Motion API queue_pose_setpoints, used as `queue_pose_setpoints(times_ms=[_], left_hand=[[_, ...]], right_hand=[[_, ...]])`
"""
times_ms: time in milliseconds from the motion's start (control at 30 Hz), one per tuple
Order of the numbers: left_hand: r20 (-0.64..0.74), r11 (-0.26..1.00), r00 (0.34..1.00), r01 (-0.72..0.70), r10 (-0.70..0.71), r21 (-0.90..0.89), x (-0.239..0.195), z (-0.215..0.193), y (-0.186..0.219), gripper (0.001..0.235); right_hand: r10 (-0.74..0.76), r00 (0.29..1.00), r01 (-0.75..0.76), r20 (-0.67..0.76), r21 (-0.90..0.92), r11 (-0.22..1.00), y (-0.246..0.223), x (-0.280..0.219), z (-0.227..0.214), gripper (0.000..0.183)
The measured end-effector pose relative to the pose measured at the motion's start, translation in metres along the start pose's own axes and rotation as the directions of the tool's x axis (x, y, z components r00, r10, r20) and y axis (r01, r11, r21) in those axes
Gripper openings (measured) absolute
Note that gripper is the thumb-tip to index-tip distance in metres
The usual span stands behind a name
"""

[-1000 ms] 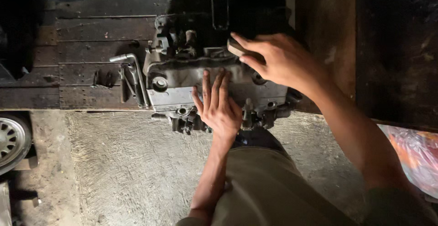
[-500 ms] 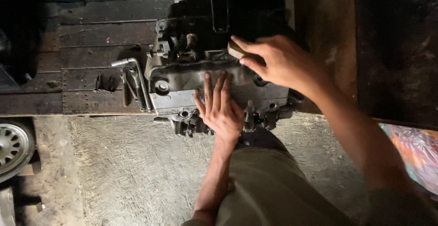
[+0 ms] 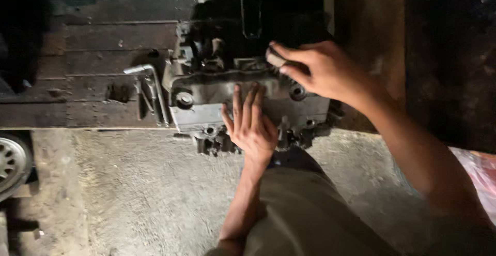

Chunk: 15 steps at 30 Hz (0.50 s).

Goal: The person scrubs the top surface of a metal engine block with a wire brush, holding the block steady with the other hand. They then use a hammer to tap around the bolt holes and other areas of the engine block.

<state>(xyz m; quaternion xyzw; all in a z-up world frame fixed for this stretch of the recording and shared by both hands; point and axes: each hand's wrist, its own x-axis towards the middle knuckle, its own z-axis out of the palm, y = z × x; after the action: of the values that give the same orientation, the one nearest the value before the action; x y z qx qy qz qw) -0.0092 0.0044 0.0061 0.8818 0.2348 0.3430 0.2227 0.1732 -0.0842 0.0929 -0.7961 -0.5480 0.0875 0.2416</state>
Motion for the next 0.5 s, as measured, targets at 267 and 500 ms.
queue_pose_setpoints(times_ms=[267,500], left_hand=[[0.005,1.000,1.000,0.013,-0.013,0.024,0.001,0.001,-0.001,0.050],[0.005,1.000,1.000,0.007,-0.007,0.011,-0.001,0.004,-0.003,0.048]], right_hand=[[0.125,0.991,-0.121,0.050,-0.079,0.990,-0.006,-0.054,-0.018,0.053],[0.091,0.993,-0.089,0.072,-0.028,0.996,0.001,-0.011,0.002,0.052]])
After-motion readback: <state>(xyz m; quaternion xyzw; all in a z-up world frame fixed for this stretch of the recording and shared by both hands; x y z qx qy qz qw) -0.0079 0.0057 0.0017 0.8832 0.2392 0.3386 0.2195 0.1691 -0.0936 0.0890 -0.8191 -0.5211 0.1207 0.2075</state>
